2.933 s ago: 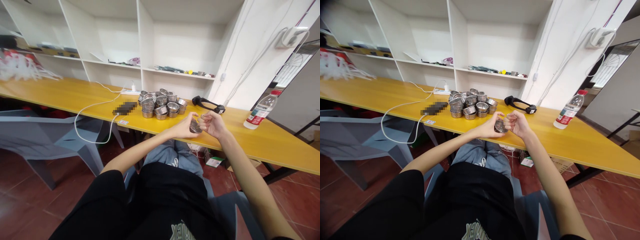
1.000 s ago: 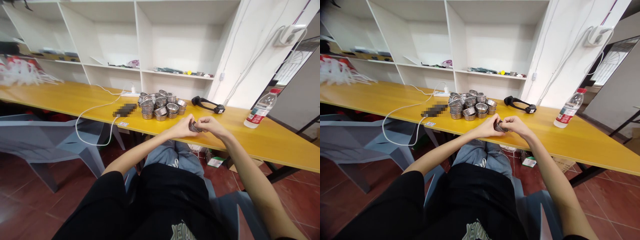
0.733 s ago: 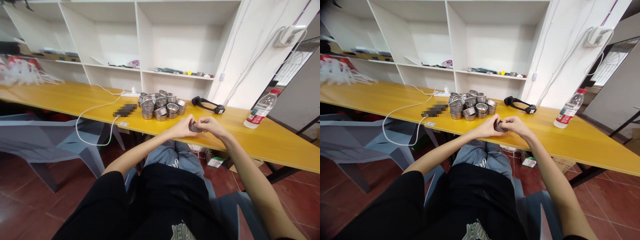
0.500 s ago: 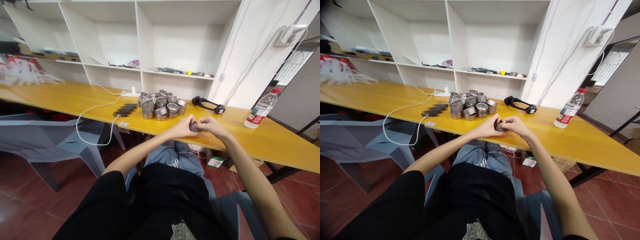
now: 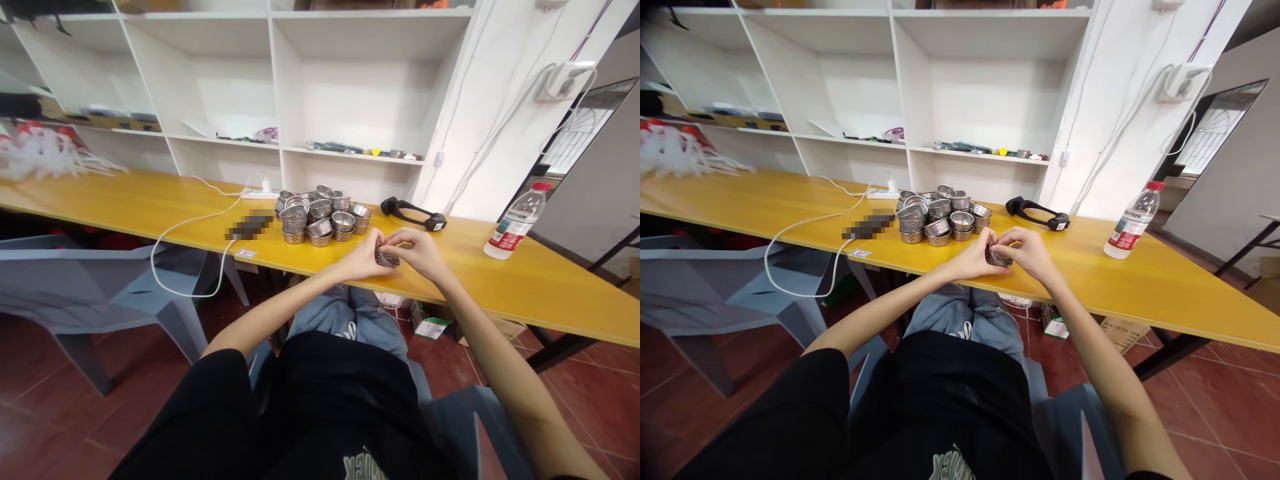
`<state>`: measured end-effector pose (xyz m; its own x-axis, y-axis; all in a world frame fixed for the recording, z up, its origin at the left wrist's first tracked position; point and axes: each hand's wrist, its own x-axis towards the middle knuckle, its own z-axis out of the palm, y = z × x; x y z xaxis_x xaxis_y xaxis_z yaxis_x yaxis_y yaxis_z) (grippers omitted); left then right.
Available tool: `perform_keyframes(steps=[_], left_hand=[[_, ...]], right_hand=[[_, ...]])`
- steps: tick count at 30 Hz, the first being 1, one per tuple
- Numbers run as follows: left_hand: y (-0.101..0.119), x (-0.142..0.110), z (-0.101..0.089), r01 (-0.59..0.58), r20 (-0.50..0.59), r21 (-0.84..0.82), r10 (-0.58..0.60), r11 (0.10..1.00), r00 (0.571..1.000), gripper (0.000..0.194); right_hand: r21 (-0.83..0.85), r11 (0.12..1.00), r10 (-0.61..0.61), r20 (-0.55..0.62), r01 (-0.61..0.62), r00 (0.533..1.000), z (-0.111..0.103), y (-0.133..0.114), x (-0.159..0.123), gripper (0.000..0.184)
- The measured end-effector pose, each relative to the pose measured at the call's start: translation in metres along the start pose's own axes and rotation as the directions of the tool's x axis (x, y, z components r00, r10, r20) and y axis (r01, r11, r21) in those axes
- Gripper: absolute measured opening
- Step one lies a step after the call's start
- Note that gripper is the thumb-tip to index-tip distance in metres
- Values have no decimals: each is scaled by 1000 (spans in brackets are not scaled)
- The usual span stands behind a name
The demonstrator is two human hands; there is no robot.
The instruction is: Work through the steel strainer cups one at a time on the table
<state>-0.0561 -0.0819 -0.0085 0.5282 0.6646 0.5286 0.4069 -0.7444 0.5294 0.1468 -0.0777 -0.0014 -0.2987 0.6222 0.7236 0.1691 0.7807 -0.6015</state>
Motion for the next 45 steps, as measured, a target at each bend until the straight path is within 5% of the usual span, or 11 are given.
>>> perform_keyframes(steps=[13,20,25,28,32,36,41,45], left_hand=[[-9,2,2,-45,30,-51,47,998,998,77],[-5,0,1,67,-14,62,-66,996,998,83],[4,-2,1,235,-72,313,-224,920,972,86],[11,-2,3,253,-221,587,-148,769,964,88],[18,-3,4,225,-274,773,-8,593,962,44],[16,-3,4,197,-160,715,-117,671,980,15],[14,-4,6,243,-146,710,-200,661,969,34],[15,-3,9,176,-136,733,-112,657,984,24]], right_hand=[[-249,954,-119,192,166,974,5,15,-3,33],[-244,959,-79,261,145,962,-4,7,-5,48],[-291,940,-137,163,180,977,-15,14,-2,47],[-403,894,-183,75,198,980,-19,23,1,45],[-470,865,-200,-2,176,980,-21,29,3,42],[-457,863,-236,9,214,972,-20,25,2,39],[-454,857,-262,20,243,965,-21,20,1,35],[-460,861,-259,-34,215,965,-36,3,-1,33]])
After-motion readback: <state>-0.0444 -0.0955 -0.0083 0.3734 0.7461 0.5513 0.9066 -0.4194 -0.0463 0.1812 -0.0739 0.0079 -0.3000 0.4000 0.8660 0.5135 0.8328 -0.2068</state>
